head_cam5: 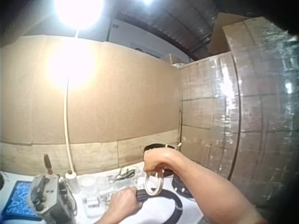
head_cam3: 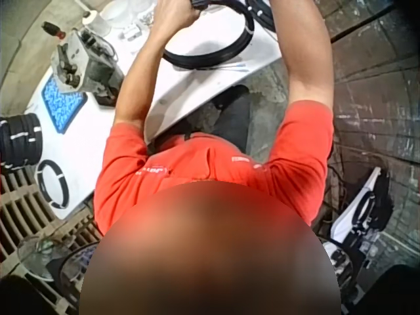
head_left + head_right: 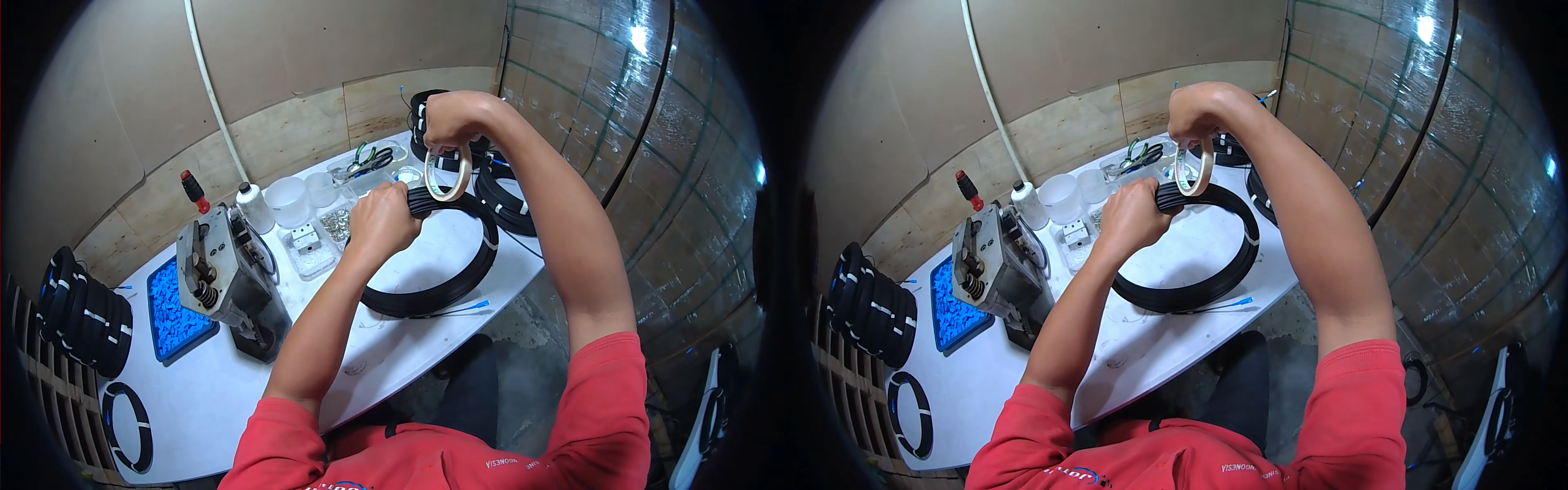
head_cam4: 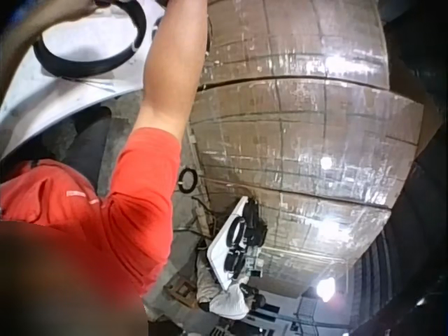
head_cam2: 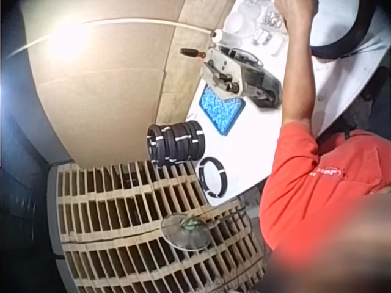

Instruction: The person is coiling a black industrial cable and securing it with white tape at multiple points.

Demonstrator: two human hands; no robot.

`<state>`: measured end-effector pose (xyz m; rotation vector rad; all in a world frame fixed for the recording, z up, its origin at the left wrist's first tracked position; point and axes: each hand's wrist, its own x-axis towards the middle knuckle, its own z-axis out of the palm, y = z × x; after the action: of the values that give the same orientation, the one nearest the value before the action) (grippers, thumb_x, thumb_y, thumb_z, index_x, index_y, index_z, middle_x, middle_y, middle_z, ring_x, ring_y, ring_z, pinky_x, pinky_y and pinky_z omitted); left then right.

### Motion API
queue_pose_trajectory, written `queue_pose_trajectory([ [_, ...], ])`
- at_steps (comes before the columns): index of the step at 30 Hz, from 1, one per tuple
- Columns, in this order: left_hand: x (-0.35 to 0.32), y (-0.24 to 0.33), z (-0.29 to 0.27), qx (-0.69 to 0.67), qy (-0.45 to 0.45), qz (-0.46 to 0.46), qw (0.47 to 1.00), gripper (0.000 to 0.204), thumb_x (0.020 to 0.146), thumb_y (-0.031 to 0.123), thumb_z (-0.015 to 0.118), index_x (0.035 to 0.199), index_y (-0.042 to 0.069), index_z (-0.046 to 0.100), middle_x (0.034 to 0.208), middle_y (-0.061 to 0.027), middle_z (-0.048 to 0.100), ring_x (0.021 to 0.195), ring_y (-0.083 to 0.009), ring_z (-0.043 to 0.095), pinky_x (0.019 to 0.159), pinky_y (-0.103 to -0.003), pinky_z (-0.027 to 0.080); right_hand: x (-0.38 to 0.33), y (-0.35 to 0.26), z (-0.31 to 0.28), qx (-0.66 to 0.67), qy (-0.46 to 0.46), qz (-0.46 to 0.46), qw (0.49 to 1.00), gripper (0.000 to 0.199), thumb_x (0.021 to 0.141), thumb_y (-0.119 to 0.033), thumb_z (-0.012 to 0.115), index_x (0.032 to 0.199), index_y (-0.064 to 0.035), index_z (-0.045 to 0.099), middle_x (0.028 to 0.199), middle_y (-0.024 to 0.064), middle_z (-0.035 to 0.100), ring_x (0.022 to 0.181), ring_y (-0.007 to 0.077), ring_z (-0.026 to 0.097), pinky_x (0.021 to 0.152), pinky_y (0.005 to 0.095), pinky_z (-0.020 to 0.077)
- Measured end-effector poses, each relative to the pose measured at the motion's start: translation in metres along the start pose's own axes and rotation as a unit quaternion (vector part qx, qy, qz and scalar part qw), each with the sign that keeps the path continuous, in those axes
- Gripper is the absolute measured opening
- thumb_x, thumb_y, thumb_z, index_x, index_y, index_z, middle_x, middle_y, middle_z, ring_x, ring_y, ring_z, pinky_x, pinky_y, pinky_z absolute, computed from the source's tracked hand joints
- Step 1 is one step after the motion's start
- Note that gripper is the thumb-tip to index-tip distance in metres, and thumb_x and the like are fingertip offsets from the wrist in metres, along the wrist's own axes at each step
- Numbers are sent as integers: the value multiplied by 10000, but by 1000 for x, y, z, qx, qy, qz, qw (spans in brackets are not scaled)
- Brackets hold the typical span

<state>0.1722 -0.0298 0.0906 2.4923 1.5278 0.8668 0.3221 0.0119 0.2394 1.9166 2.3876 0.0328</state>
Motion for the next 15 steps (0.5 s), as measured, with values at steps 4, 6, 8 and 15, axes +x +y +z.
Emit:
queue_pose_trajectory([
  [4,-1,3,-3,-5,-17,-27,999,217,764,157,691,899,-11,676,896,-242,710,839,-425,699,755,-518,560,2,2,0,26,-16,17,999,164,679,-146,664,726,-10,741,639,114,647,530,230,580,468,363,458],
  [6,-1,3,-1,-9,-10,-25,1000,210,770,162,693,906,4,665,871,-245,704,832,-438,688,747,-531,547,3,3,0,31,-21,22,999,167,685,-158,669,726,-12,739,642,106,648,530,220,579,465,354,457],
  [8,-1,3,1,-13,-3,-24,1000,205,776,167,696,913,20,654,847,-247,699,825,-450,676,738,-544,533,1,0,-2,40,-28,21,999,173,696,-162,659,743,-18,744,651,88,655,534,208,581,460,344,453],
  [15,-5,7,-2,-14,20,-3,1000,352,787,114,640,1137,107,607,915,-202,717,840,-425,691,721,-534,546,-6,-13,-9,46,-57,35,997,180,726,-154,628,776,-37,754,697,74,684,571,180,595,474,328,461],
])
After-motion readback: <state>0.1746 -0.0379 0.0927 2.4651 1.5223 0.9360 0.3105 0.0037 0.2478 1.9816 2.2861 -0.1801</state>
